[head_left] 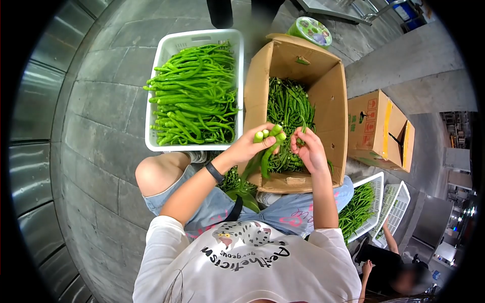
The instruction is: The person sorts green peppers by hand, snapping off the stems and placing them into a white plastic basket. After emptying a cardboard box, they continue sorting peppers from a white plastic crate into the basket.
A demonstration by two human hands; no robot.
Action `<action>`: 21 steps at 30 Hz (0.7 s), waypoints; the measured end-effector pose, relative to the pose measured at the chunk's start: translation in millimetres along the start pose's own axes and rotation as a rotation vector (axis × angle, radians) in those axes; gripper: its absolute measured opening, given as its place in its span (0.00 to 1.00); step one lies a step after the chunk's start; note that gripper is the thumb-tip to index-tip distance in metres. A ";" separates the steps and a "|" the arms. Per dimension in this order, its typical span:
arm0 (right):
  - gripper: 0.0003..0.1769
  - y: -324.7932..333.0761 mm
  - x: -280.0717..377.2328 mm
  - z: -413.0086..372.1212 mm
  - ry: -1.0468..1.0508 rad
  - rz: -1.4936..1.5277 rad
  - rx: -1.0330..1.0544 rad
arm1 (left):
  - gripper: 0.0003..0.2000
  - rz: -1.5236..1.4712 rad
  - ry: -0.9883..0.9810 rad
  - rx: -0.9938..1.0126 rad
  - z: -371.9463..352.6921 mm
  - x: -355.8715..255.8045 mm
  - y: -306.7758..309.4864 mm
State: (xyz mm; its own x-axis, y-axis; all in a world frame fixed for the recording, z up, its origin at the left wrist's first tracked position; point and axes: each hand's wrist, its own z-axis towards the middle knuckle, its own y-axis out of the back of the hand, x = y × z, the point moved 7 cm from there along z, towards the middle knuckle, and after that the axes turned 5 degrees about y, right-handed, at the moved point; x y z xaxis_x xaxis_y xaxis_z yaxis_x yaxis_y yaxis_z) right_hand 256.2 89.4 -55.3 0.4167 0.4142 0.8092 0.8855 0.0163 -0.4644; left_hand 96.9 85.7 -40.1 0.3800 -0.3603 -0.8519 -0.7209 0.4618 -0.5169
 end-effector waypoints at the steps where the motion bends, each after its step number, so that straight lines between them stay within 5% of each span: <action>1: 0.08 12.1 -7.2 2.5 -0.013 -0.141 -0.013 | 0.15 -0.020 -0.014 -0.003 1.1 -3.3 -0.5; 4: 0.14 46.2 -38.2 16.3 0.001 -0.774 -0.008 | 0.15 -0.157 -0.031 -0.062 2.0 -9.3 10.2; 5: 0.21 50.2 -34.2 16.3 0.106 -1.277 -0.009 | 0.15 -0.223 -0.054 -0.151 -0.6 -16.8 19.1; 8: 0.26 67.6 -58.7 9.7 0.091 -1.620 0.010 | 0.17 -0.378 -0.205 -0.411 -9.6 -45.4 73.9; 13: 0.25 91.9 -71.0 -2.2 0.100 -1.442 0.026 | 0.14 -0.960 -0.529 -0.481 -22.3 -99.3 203.6; 16: 0.23 107.1 -73.3 -8.3 0.127 -1.377 -0.012 | 0.10 -0.718 -0.550 -0.850 -36.8 -106.2 286.1; 19: 0.22 119.0 -73.1 -19.8 0.110 -1.372 -0.045 | 0.06 -0.658 -0.524 -0.974 -39.0 -79.9 363.9; 20: 0.22 122.3 -74.1 -22.2 0.104 -1.365 -0.044 | 0.08 -0.604 -0.519 -1.021 -41.1 -69.9 390.5; 21: 0.22 124.8 -75.3 -23.9 0.098 -1.358 -0.045 | 0.22 -0.616 -0.468 -1.305 -52.0 -59.3 396.9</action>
State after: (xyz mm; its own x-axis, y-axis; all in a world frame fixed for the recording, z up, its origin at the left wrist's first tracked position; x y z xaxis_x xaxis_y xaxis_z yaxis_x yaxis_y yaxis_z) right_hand 340.2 38.5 -165.6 -0.7696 0.0298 0.6378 0.6108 0.3252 0.7219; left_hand -241.8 248.2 -190.4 0.7679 0.1747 -0.6163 -0.2834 -0.7702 -0.5714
